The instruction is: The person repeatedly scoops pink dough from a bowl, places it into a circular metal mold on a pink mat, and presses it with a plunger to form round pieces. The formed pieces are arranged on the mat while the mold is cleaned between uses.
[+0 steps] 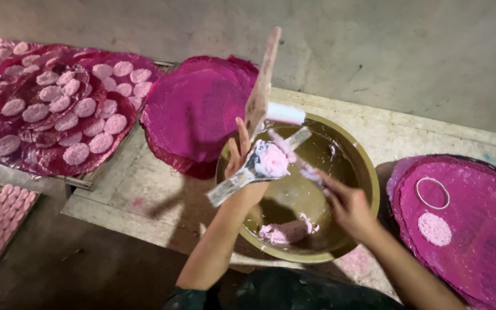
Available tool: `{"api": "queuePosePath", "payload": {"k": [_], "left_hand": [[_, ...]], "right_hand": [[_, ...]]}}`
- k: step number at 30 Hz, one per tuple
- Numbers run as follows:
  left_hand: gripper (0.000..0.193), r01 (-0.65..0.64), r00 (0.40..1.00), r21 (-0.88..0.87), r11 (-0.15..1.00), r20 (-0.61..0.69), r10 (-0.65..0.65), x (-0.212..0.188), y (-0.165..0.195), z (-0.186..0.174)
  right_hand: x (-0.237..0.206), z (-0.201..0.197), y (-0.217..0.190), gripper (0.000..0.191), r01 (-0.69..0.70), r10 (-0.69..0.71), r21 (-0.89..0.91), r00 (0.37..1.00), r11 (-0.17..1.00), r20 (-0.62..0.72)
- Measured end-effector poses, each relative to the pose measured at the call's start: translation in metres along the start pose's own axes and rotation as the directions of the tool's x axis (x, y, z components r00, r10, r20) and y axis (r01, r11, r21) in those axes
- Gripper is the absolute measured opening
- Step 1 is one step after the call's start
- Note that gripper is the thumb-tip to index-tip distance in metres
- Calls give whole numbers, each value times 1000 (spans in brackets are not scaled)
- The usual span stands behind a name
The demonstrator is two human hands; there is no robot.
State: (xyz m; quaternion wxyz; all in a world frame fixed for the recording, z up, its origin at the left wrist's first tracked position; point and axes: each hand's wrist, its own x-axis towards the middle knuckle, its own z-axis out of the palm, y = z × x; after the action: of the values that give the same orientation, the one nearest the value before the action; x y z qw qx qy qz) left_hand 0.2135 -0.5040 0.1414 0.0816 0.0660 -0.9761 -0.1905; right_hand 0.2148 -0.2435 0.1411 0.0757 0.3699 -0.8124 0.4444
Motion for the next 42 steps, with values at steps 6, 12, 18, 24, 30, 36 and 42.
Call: {"api": "queuePosePath", "payload": {"k": [6,12,18,24,30,36,42], "left_hand": [[67,43,983,39,998,-181,-35,12,-8,11],[92,112,993,62,992,35,-114,13,3,1],[112,179,981,-211,961,-40,-191,5,16,9],[94,-113,894,100,989,-425,145,13,-15,33],[96,-90,981,-93,992,162,104,-6,8,33],[93,-177,956,-237,955,189,224,-22,22,18],[76,-111,970,-151,982,197,140,-22,-13,7]], "right_hand": [[-36,43,2,46,-306,310,-51,942,951,128],[-26,4,20,36,-528,496,60,826,847,268],[-15,11,17,45,-469,461,18,875,883,145],[11,-62,-11,37,-676,767,-364,552,641,326],[71,-73,-27,35,-156,581,-646,627,747,519],[53,-23,-68,42,667,272,-636,576,388,770],[64,-95,-112,36,410,512,-784,598,466,617]]}}
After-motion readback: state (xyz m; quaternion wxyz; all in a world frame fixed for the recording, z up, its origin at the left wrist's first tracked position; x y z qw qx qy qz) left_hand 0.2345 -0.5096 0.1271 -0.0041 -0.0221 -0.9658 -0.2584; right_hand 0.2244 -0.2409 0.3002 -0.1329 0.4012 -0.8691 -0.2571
